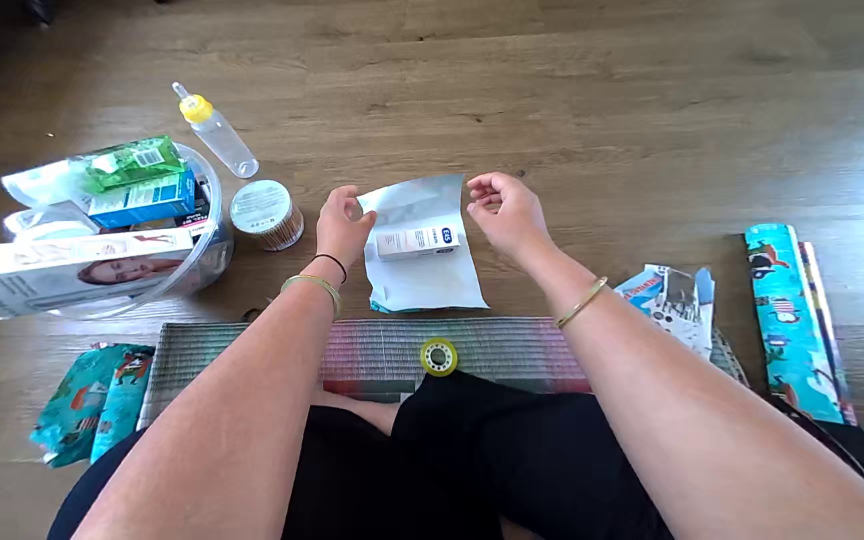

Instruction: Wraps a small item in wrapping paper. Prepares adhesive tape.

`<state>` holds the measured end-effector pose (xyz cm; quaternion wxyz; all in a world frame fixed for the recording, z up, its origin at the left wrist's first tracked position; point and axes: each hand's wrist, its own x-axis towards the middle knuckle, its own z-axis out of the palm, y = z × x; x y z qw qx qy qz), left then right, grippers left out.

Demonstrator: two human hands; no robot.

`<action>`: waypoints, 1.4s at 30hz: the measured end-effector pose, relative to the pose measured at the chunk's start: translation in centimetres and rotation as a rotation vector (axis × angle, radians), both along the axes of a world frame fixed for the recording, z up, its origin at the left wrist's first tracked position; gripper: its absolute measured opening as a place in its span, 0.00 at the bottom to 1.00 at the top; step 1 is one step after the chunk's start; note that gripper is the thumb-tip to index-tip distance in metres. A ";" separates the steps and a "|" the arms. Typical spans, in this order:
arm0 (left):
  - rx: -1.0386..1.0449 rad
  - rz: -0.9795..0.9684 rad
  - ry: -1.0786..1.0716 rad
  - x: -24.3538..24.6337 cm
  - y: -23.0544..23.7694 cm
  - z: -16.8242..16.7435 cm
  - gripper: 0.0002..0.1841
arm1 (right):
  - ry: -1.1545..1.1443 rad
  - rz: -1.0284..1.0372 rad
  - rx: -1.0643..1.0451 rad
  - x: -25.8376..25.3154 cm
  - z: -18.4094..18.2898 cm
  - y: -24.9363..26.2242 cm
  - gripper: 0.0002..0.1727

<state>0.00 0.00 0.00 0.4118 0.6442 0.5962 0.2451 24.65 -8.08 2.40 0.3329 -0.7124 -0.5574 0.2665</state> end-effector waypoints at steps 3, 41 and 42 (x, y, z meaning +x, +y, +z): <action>-0.222 0.113 -0.153 -0.6 1.5 -2.6 0.48 | 0.086 -0.031 -0.057 1.3 -1.9 2.1 0.33; -0.010 -0.733 0.364 -2.3 0.7 -1.3 0.21 | -0.189 0.571 -0.384 2.7 -2.9 1.4 0.18; -0.015 -0.727 0.344 -2.3 0.6 -1.2 0.21 | -0.174 0.562 -0.393 2.7 -2.6 1.4 0.17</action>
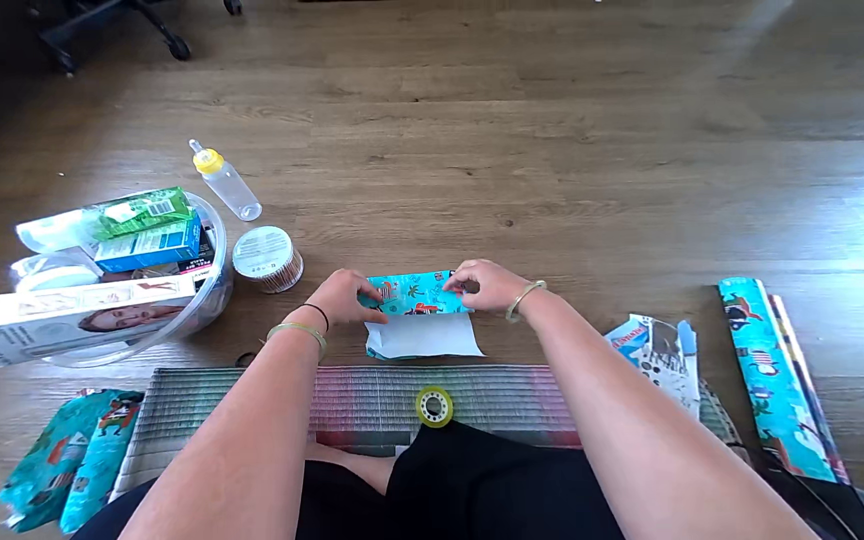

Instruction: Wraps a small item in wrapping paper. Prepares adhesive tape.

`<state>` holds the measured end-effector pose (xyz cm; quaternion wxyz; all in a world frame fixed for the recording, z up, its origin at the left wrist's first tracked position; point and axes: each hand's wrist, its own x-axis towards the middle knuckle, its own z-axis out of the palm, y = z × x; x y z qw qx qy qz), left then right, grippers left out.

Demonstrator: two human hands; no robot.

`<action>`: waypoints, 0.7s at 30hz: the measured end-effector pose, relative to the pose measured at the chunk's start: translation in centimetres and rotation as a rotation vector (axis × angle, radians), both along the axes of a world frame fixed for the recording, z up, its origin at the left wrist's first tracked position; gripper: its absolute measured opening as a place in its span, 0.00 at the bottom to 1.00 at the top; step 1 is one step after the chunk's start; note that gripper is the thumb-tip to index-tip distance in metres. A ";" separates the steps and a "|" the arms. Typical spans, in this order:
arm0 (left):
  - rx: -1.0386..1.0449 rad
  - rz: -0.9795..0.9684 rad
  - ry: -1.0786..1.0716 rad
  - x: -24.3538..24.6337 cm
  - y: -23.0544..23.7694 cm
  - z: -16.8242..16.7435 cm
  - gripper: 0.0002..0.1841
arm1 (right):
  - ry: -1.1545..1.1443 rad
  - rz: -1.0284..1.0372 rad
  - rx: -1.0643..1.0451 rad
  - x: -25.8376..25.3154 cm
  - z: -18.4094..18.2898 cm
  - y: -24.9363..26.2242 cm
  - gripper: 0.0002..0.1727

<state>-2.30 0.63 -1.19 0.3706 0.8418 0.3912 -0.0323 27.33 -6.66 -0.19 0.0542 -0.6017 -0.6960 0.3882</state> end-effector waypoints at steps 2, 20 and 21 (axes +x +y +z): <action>-0.010 0.012 -0.014 0.2 0.0 0.2 0.19 | 0.026 -0.009 0.008 0.0 0.2 0.1 0.15; -0.073 0.209 -0.087 -0.5 1.3 -2.0 0.50 | 0.024 -0.296 0.175 -0.6 -2.9 1.0 0.57; -0.092 0.278 -0.142 -0.5 1.6 -2.1 0.40 | 0.112 -0.382 0.209 -0.4 -3.2 1.2 0.47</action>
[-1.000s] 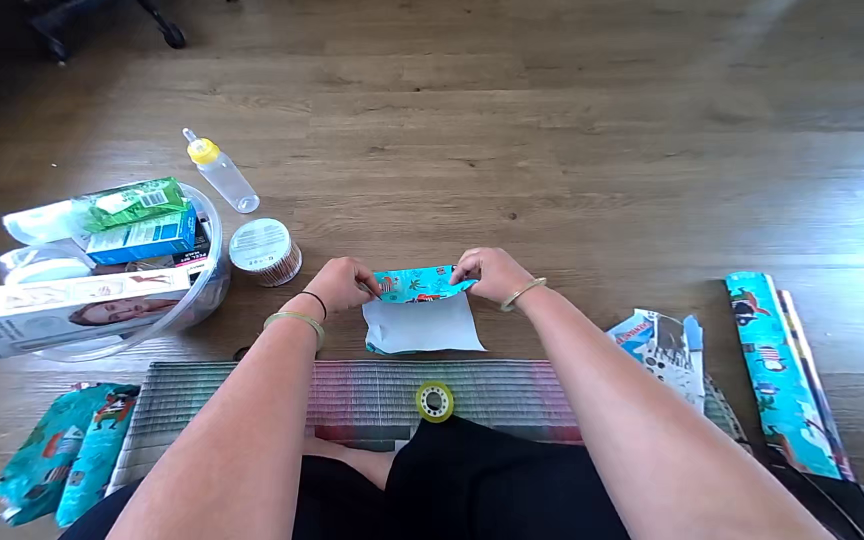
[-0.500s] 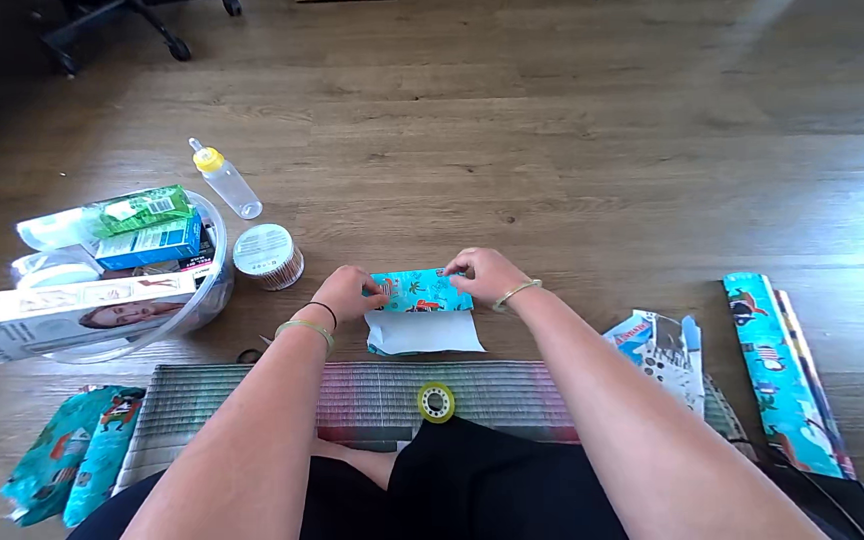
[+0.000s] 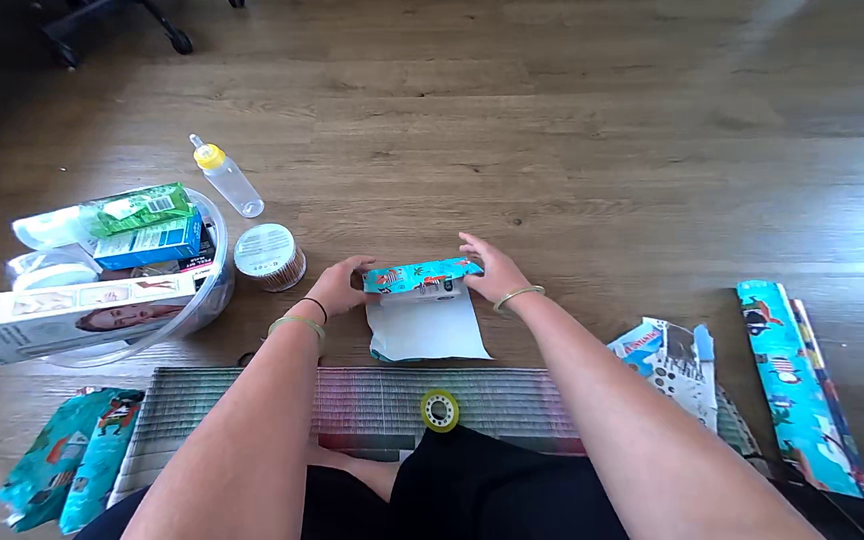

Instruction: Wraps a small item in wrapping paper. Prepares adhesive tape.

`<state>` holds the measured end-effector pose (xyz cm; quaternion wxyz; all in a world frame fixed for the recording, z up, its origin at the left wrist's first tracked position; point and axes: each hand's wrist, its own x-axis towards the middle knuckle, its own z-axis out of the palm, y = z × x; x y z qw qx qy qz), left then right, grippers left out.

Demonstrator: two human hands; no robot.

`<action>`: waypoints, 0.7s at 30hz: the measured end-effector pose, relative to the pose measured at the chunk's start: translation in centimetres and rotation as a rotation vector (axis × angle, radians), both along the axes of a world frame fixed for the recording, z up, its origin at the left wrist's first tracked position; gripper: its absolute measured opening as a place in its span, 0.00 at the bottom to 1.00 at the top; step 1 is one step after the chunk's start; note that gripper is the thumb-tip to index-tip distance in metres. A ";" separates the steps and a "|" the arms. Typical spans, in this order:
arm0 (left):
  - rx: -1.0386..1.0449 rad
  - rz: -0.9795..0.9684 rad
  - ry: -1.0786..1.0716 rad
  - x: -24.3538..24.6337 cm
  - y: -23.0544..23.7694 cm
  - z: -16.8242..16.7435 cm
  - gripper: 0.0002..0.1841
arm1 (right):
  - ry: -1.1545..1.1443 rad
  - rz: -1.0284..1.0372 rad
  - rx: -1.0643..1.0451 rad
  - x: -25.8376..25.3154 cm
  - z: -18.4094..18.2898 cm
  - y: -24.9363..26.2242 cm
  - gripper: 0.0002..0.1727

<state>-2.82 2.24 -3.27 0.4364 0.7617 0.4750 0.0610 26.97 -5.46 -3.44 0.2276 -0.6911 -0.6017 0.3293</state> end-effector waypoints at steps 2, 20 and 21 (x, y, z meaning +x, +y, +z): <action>0.025 0.156 -0.099 0.4 0.5 0.0 0.24 | 0.138 -0.131 0.086 0.1 -0.5 0.5 0.27; 0.381 -0.021 0.101 2.3 1.2 -1.0 0.08 | -0.379 0.022 0.641 -1.5 -1.6 1.9 0.32; 0.389 -0.030 0.105 2.4 1.2 -1.0 0.08 | -0.407 0.073 0.628 -1.6 -1.5 1.8 0.36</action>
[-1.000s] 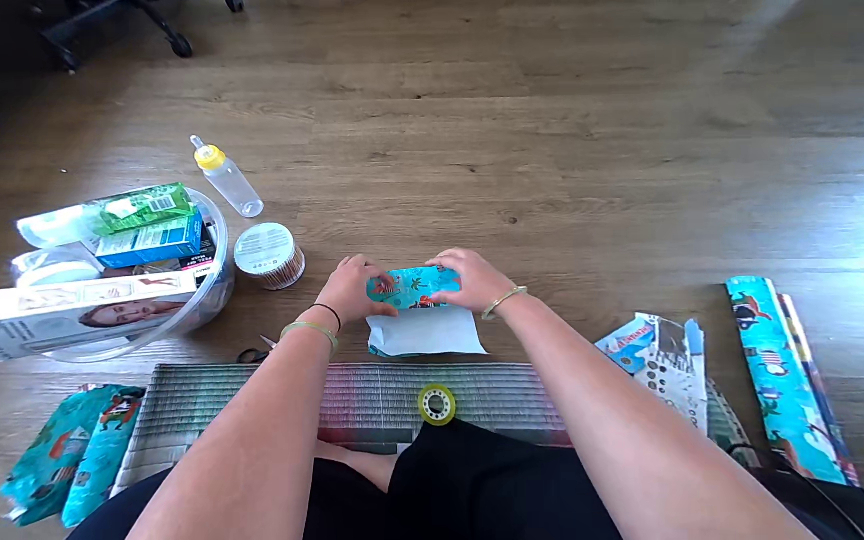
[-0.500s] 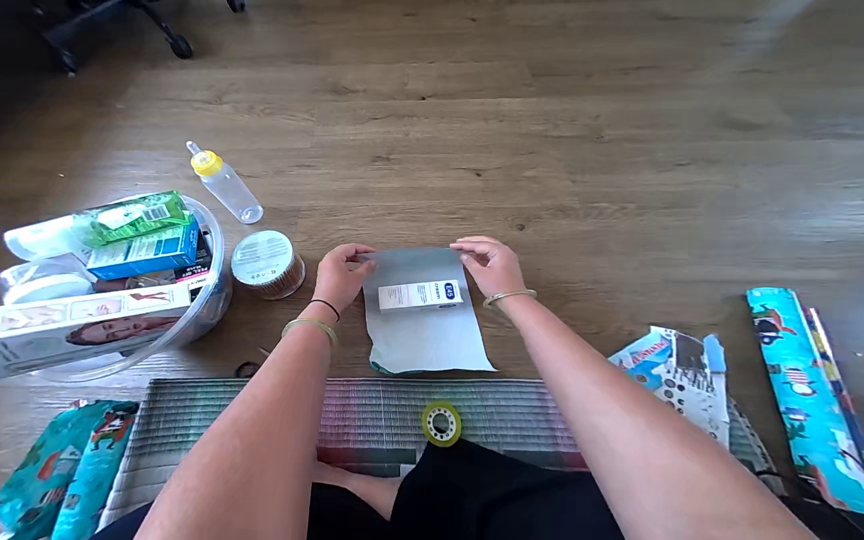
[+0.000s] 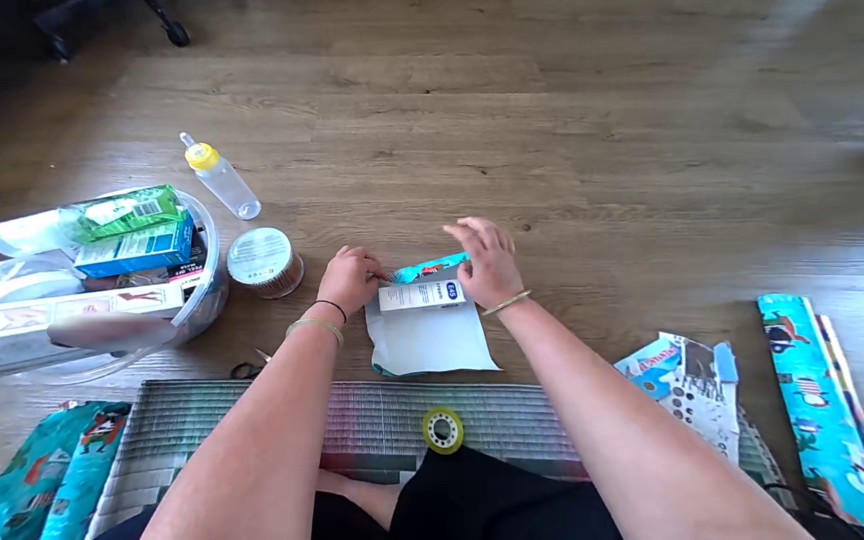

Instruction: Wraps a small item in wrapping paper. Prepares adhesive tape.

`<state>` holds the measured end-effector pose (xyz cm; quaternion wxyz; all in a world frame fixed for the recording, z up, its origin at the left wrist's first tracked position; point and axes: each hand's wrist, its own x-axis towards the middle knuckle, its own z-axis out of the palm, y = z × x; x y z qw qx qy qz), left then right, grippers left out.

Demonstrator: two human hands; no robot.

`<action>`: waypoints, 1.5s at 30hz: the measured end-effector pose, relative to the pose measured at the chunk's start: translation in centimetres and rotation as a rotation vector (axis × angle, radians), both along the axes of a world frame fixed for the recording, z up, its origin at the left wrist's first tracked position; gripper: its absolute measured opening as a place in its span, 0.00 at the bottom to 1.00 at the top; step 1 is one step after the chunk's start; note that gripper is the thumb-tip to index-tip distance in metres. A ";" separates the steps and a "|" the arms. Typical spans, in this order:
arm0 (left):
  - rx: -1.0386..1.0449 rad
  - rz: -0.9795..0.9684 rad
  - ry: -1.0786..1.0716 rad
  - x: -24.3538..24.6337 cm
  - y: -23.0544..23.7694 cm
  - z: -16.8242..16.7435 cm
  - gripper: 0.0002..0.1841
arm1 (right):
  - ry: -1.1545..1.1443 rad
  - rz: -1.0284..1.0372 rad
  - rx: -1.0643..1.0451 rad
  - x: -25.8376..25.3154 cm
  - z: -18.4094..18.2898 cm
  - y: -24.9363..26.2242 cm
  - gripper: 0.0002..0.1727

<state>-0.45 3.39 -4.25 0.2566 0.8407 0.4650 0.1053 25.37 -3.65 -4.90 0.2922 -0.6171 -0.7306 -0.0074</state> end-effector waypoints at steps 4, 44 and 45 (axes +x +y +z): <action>0.010 -0.024 0.001 0.0 -0.1 0.0 0.11 | -0.040 0.163 -0.189 -0.1 -0.3 -0.3 0.23; 0.268 -0.284 0.041 3.0 -8.4 -0.1 0.21 | 0.149 -0.030 -0.782 -2.3 1.6 0.3 0.29; 0.261 -0.291 0.007 3.1 -8.3 0.0 0.21 | 0.170 -0.050 -0.749 -2.1 1.7 0.3 0.31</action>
